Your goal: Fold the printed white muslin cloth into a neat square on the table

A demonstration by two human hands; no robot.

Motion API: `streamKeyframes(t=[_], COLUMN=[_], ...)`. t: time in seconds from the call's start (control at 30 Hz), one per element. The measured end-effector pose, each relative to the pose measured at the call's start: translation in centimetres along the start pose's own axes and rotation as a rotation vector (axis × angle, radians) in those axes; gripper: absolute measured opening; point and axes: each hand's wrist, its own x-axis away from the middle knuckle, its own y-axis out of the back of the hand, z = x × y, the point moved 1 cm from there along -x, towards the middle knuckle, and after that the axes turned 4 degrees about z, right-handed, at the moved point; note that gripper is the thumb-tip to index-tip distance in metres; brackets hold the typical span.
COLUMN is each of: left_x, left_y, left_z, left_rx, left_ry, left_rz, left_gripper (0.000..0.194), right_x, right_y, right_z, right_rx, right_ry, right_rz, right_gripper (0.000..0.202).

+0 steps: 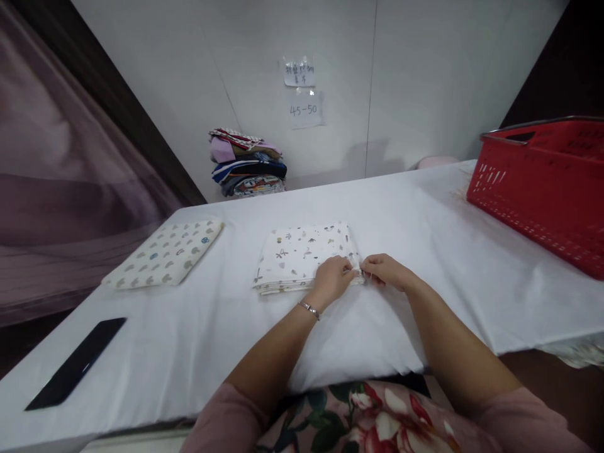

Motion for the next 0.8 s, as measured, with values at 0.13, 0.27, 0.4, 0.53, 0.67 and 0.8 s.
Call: streamKeyframes(t=[0.13, 0.27, 0.4, 0.53, 0.67, 0.8], left_x=[0.1, 0.2, 0.4, 1.0, 1.9, 4.6], left_y=[0.1, 0.2, 0.3, 0.0, 0.9, 5.3], left_z=[0.0, 0.1, 0.4, -0.4, -1.2, 1.7], left_rx=[0.053, 0.117, 0.131, -0.004, -0.138, -0.124], left_ry=[0.036, 0.048, 0.032, -0.069, -0.209, -0.188], left_rz=[-0.005, 0.010, 0.009, -0.022, -0.005, -0.108], left_gripper=[0.014, 0.011, 0.010, 0.012, 0.016, 0.023], right_x=[0.5, 0.8, 0.6, 0.4, 0.9, 0.9], right_y=[0.0, -0.3, -0.4, -0.1, 0.7, 2.0], right_z=[0.3, 0.6, 0.4, 0.0, -0.1, -1.3], right_rx=[0.023, -0.006, -0.006, 0.059, 0.136, 0.128], right_ry=[-0.024, -0.021, 0.000, 0.001, 0.098, 0.170], right_rz=[0.041, 0.090, 0.086, 0.079, -0.065, -0.300], right_gripper=[0.016, 0.014, 0.012, 0.015, 0.022, 0.034])
